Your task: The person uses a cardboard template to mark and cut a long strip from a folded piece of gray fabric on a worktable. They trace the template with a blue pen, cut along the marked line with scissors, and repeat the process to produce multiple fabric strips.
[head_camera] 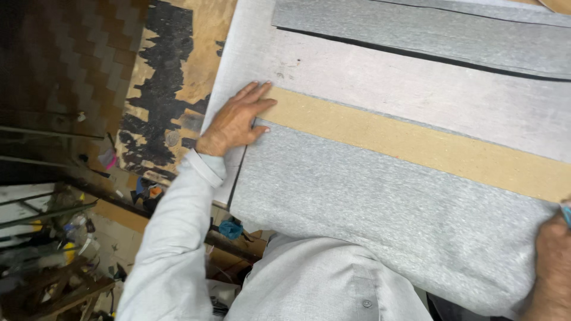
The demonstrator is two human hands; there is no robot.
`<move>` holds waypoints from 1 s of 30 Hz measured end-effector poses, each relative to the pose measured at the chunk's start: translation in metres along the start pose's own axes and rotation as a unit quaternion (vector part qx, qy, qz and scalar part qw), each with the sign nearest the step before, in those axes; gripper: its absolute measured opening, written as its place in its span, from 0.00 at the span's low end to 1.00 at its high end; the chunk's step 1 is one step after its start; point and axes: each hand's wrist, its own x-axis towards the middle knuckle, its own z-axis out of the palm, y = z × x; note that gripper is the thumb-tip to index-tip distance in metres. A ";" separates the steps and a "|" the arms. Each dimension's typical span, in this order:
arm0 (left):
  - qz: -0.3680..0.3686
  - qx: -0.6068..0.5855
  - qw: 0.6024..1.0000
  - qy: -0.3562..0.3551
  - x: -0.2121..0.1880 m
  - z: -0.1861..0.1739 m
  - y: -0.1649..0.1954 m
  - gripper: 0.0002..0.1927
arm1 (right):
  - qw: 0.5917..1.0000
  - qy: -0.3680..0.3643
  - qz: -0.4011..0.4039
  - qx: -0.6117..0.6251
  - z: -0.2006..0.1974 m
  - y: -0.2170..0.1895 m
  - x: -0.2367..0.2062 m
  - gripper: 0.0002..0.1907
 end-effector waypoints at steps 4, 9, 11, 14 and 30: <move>0.056 0.010 0.998 -0.022 0.021 -0.005 -0.001 0.29 | 0.997 0.063 0.029 0.021 -0.011 0.009 0.029 0.19; 0.054 0.027 0.997 -0.042 0.038 0.008 0.003 0.34 | 0.993 0.077 0.082 0.025 -0.029 0.018 0.039 0.13; 0.063 0.040 0.997 -0.036 0.042 0.016 0.000 0.35 | 0.992 0.069 0.100 0.019 -0.030 0.018 0.038 0.13; 0.051 0.053 0.997 -0.016 0.044 0.029 -0.007 0.34 | 0.991 0.062 0.113 0.014 -0.027 0.020 0.038 0.11; 0.003 -0.030 0.999 -0.011 0.040 0.027 0.010 0.31 | 0.993 0.044 0.106 -0.013 -0.020 0.024 0.033 0.10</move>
